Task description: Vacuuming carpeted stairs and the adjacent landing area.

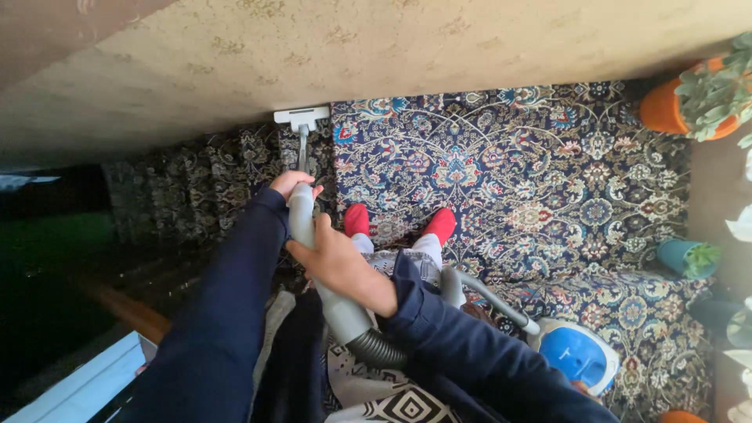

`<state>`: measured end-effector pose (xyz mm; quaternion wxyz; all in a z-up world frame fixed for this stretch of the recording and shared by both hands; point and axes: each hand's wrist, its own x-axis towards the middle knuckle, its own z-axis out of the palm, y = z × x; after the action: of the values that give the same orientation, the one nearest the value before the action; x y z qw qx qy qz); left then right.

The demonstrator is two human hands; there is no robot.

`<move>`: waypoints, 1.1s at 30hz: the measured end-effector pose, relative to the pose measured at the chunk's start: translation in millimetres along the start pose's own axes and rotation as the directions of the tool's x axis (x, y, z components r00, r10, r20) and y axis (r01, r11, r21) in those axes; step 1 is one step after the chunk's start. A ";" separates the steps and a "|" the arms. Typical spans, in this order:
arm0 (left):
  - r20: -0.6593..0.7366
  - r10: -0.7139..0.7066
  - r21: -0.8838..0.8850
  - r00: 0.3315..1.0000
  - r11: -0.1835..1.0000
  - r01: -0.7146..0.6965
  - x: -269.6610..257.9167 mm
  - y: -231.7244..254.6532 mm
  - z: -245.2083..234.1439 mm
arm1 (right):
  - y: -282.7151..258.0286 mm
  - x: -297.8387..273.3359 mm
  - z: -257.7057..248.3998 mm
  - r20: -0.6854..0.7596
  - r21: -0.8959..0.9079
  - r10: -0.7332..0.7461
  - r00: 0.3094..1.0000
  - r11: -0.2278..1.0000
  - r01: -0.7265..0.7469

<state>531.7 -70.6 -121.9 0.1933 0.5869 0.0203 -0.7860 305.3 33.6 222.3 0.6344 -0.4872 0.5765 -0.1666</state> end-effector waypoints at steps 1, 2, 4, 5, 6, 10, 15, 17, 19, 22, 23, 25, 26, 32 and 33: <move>0.039 -0.016 0.013 0.999 1.000 0.016 17.4 -3.3 -7.7 | -4.3 -0.2 0.4 0.018 -0.005 0.044 0.999 0.999 -0.044; 0.078 -0.032 0.026 0.996 0.999 0.030 34.5 -6.9 -14.7 | -8.7 -1.1 0.8 0.035 -0.011 0.089 0.995 0.996 -0.089; 0.064 -0.027 0.044 0.998 0.999 0.025 31.9 -13.7 -12.0 | -12.2 -5.0 1.0 0.043 0.012 0.131 0.991 0.991 -0.131; 0.049 -0.008 0.069 0.999 0.998 0.004 31.4 -16.3 -9.5 | -12.2 -8.0 1.2 0.047 0.036 0.156 0.987 0.987 -0.158; 0.054 -0.008 0.064 0.998 0.998 0.005 30.4 -23.8 -8.2 | -3.1 -10.5 4.4 0.046 0.030 0.159 0.986 0.987 -0.161; 0.005 0.071 0.163 0.997 0.984 -0.071 36.9 -30.1 4.9 | 8.3 -15.1 3.2 0.051 0.078 0.105 0.993 0.991 -0.108; 0.072 0.040 0.228 0.997 0.972 -0.056 63.2 -54.6 1.2 | 5.9 -29.0 -0.1 0.098 0.072 0.153 0.983 0.984 -0.160; 0.091 0.034 0.199 0.995 0.979 -0.051 89.5 -70.2 -6.5 | 5.0 -33.6 -1.8 0.131 0.053 0.200 0.971 0.977 -0.208; 0.104 0.038 0.171 0.994 0.984 -0.056 94.5 -81.5 -7.1 | 3.5 -40.7 -9.5 0.153 0.012 0.212 0.965 0.976 -0.217; 0.107 0.048 0.089 0.993 0.994 -0.057 90.0 -107.7 6.3 | -2.8 -54.8 -22.3 0.204 -0.034 0.230 0.951 0.973 -0.228; 0.102 0.055 0.036 0.993 0.998 -0.059 88.5 -116.4 15.9 | -5.2 -59.3 -28.4 0.230 -0.041 0.232 0.945 0.973 -0.228; 0.096 0.080 -0.021 0.992 0.997 -0.079 84.2 -131.7 30.9 | -9.7 -67.3 -39.9 0.253 -0.095 0.249 0.935 0.968 -0.232; 0.090 0.097 -0.066 0.991 0.994 -0.092 82.2 -139.5 38.7 | -12.0 -71.1 -46.1 0.270 -0.136 0.268 0.925 0.961 -0.239; 0.077 0.127 -0.311 0.989 0.946 -0.097 88.8 -196.5 71.3 | -7.8 -84.5 -84.5 0.359 -0.294 0.332 0.873 0.927 -0.231; 0.070 0.137 -0.334 0.988 0.937 -0.106 85.9 -200.7 81.5 | -6.0 -83.7 -93.4 0.371 -0.314 0.334 0.866 0.923 -0.222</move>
<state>371.1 69.8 -215.7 0.3374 0.5096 0.1058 -0.7844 200.5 55.7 287.8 0.6905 -0.5018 0.5087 0.1128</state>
